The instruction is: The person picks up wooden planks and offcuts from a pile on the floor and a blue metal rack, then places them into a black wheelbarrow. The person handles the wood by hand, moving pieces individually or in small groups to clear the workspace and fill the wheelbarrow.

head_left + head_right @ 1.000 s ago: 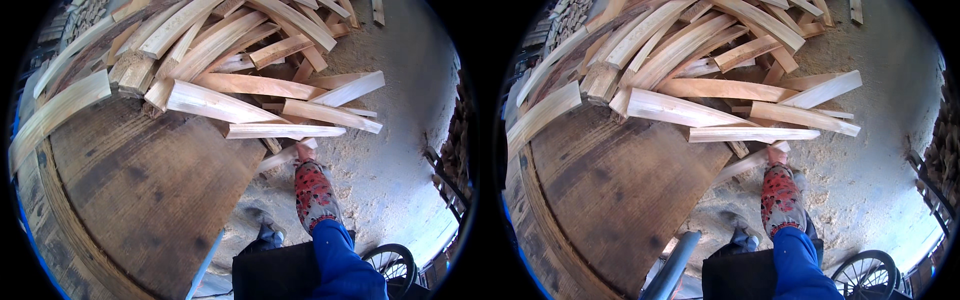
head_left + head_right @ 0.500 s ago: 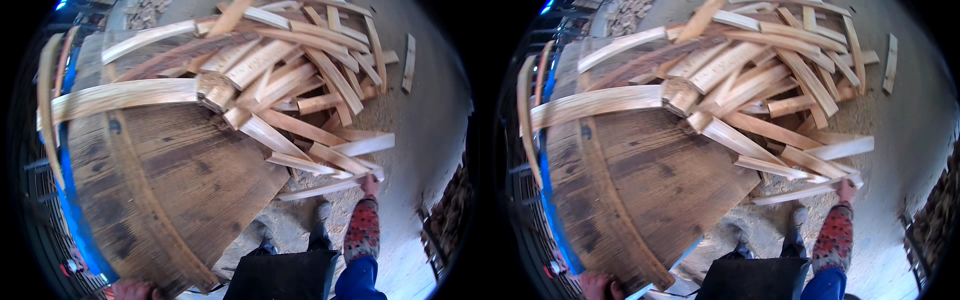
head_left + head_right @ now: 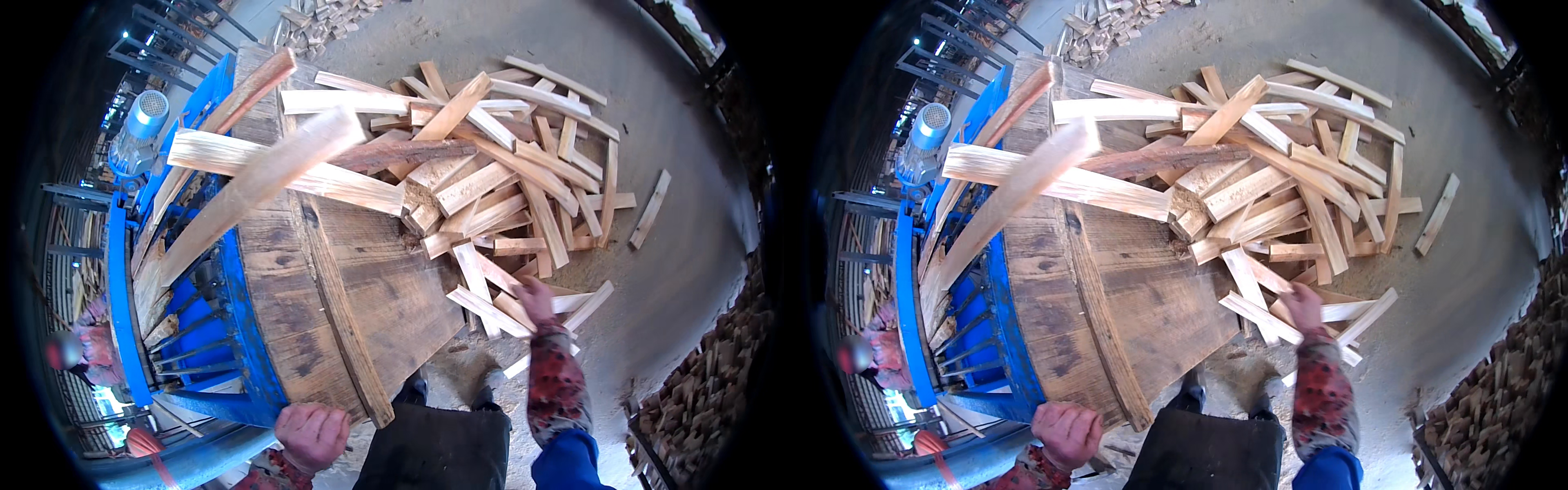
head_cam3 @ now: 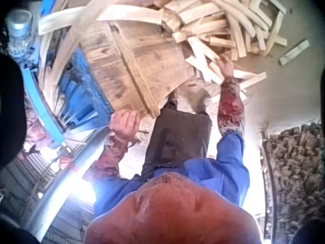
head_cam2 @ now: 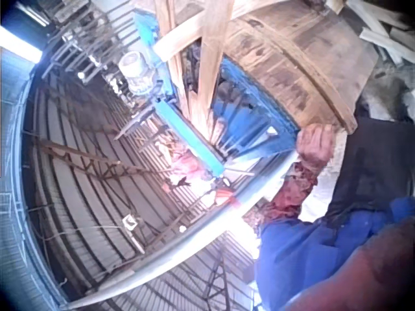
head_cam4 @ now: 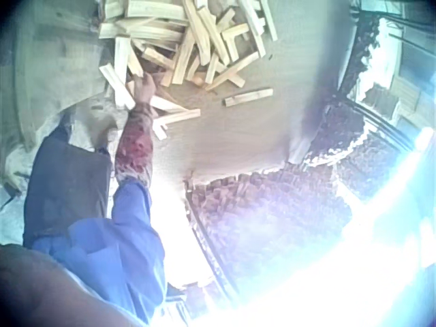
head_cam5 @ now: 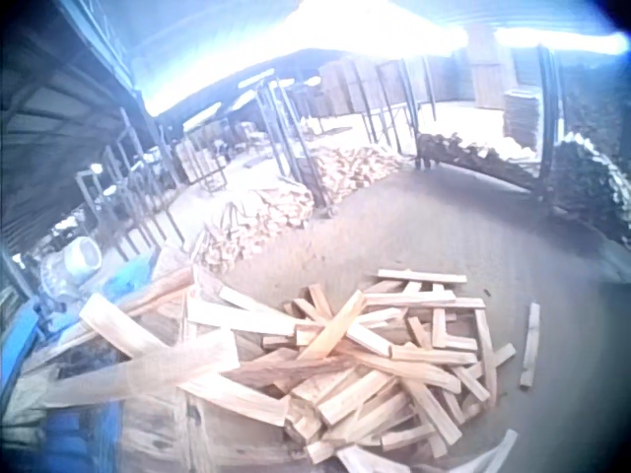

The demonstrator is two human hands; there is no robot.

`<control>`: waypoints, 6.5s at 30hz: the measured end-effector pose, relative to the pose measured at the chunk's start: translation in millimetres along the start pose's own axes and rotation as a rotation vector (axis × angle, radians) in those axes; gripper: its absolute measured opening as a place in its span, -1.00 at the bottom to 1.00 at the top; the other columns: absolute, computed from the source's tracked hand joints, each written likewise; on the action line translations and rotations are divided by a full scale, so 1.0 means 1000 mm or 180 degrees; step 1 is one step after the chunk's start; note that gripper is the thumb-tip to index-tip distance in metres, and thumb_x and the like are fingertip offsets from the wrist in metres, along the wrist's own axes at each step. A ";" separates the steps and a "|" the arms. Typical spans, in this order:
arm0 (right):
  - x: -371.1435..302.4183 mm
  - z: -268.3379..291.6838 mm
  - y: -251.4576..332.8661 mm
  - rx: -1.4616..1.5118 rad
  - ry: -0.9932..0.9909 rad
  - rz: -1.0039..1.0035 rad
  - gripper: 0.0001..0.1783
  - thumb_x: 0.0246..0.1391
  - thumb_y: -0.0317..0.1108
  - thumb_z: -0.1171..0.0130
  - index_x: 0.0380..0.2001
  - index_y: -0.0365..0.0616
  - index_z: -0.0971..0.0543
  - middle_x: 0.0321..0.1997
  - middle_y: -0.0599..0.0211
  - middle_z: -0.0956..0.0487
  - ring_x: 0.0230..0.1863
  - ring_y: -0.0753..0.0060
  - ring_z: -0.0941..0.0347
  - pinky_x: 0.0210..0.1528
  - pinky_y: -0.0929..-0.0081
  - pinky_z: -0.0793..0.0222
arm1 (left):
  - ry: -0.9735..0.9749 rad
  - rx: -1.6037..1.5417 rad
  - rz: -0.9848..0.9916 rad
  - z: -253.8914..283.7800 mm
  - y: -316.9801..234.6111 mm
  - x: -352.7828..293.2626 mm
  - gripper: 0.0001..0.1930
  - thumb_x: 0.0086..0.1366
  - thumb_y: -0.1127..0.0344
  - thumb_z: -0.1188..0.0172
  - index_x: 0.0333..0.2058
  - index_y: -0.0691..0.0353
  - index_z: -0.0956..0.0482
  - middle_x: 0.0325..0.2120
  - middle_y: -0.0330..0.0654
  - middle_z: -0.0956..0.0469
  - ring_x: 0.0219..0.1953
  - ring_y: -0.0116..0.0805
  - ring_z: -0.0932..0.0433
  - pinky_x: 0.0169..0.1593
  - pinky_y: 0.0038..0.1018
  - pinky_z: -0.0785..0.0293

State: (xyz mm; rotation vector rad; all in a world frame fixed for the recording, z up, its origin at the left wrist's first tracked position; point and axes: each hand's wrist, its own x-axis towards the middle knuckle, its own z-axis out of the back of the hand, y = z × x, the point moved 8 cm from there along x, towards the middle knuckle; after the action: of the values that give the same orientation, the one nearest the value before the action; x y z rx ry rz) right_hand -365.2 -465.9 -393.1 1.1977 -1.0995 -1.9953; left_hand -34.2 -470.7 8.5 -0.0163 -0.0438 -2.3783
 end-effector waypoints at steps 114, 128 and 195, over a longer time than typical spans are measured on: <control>-0.343 -0.166 0.444 -0.2350 0.1864 0.2675 -0.40 -0.20 0.09 -0.40 -0.25 -0.17 -0.52 -0.46 0.16 -0.53 -0.49 0.04 -0.51 -0.47 0.22 -0.42 | -0.3640 -0.7416 0.2512 0.048 0.124 -0.124 -0.32 0.14 0.25 -0.33 0.19 0.20 -0.21 -0.06 -0.02 -0.41 0.03 -0.10 -0.44 0.11 -0.05 -0.39; -0.263 -0.293 0.585 -0.1856 0.1829 0.3021 -0.57 -0.14 -0.45 -0.37 -0.11 -0.20 -0.56 -0.19 0.16 -0.61 -0.12 0.22 -0.55 -0.08 0.43 -0.45 | -0.4123 -0.7505 0.3021 0.030 0.234 -0.218 -0.41 0.05 0.54 0.00 0.13 0.32 -0.18 -0.22 0.04 -0.47 -0.15 -0.07 -0.52 -0.02 -0.15 -0.46; -0.365 -0.302 0.506 -0.2270 0.3935 0.1320 -0.69 0.10 -0.13 -0.25 -0.36 -0.21 -0.56 -0.60 0.23 -0.53 -0.57 0.40 -0.51 -0.51 0.46 -0.40 | -0.4742 -0.7984 0.1946 0.030 0.228 -0.215 -0.15 0.04 -0.04 -0.34 0.20 0.26 -0.17 -0.07 -0.18 -0.42 0.01 -0.23 -0.41 0.15 -0.15 -0.29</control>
State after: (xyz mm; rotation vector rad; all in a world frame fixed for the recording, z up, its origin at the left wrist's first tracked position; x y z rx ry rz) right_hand 92.9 -545.1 121.9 1.2795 0.0286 -0.8322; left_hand 278.7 -485.8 39.0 -2.1695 1.6521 -0.0267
